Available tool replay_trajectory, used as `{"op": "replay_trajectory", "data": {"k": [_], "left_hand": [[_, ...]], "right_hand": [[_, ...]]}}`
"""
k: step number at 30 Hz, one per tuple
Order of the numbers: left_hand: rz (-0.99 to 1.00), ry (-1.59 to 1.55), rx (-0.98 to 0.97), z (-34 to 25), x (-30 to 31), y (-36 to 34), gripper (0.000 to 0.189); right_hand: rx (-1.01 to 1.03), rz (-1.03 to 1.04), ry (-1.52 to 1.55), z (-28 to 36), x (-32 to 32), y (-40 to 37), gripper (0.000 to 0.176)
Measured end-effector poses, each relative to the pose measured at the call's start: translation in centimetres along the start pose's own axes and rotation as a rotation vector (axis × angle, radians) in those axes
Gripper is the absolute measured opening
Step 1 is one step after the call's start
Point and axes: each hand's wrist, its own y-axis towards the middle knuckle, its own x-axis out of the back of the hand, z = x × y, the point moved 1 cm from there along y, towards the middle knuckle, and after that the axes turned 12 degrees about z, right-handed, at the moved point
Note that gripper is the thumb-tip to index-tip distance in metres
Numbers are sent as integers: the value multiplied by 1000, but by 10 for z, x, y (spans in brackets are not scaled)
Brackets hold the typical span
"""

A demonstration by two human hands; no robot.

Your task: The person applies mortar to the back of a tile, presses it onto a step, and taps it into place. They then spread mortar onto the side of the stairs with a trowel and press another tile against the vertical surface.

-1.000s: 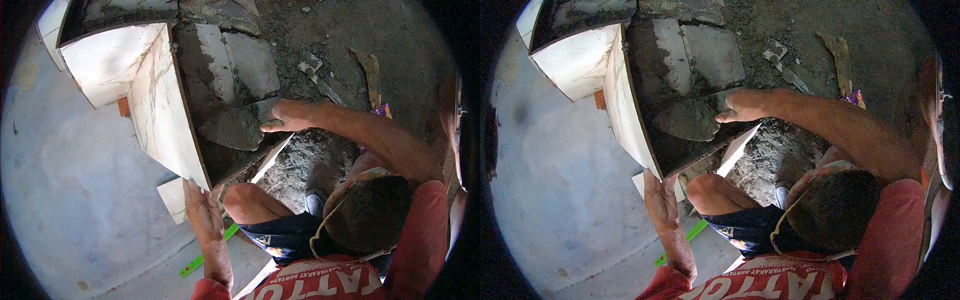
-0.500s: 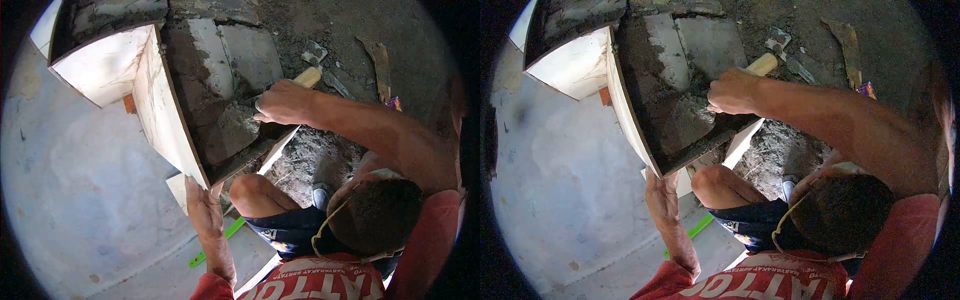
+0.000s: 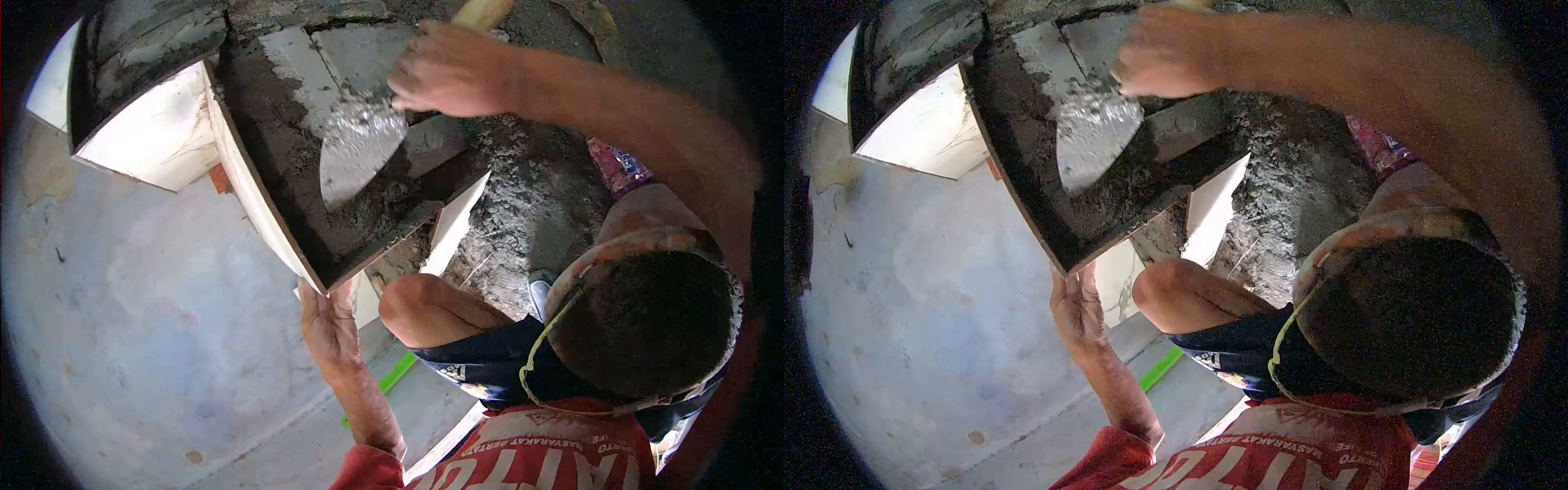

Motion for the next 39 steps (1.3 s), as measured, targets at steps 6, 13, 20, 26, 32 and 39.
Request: {"op": "replay_trajectory", "data": {"k": [6, 13, 20, 26, 32, 39], "left_hand": [[27, 164, 9, 0, -2, -2, 44], [-115, 104, 13, 1, -2, -2, 49], [-71, -156, -54, 1, -6, 1, 39], [-89, -321, -47, 1, -6, 2, 36], [-10, -349, -65, 1, -6, 4, 37], [-70, -309, -66, 4, 0, 1, 35]], "right_hand": [[24, -261, -8, -2, -12, 16, 27], [86, -127, 199, 8, -38, 51, 32], [11, 160, 459, -15, -26, 62, 39], [-138, 262, 494, -71, -72, 23, 45], [-174, 197, 550, -68, -59, 10, 44], [-289, 340, 816, -34, -63, 27, 56]]}}
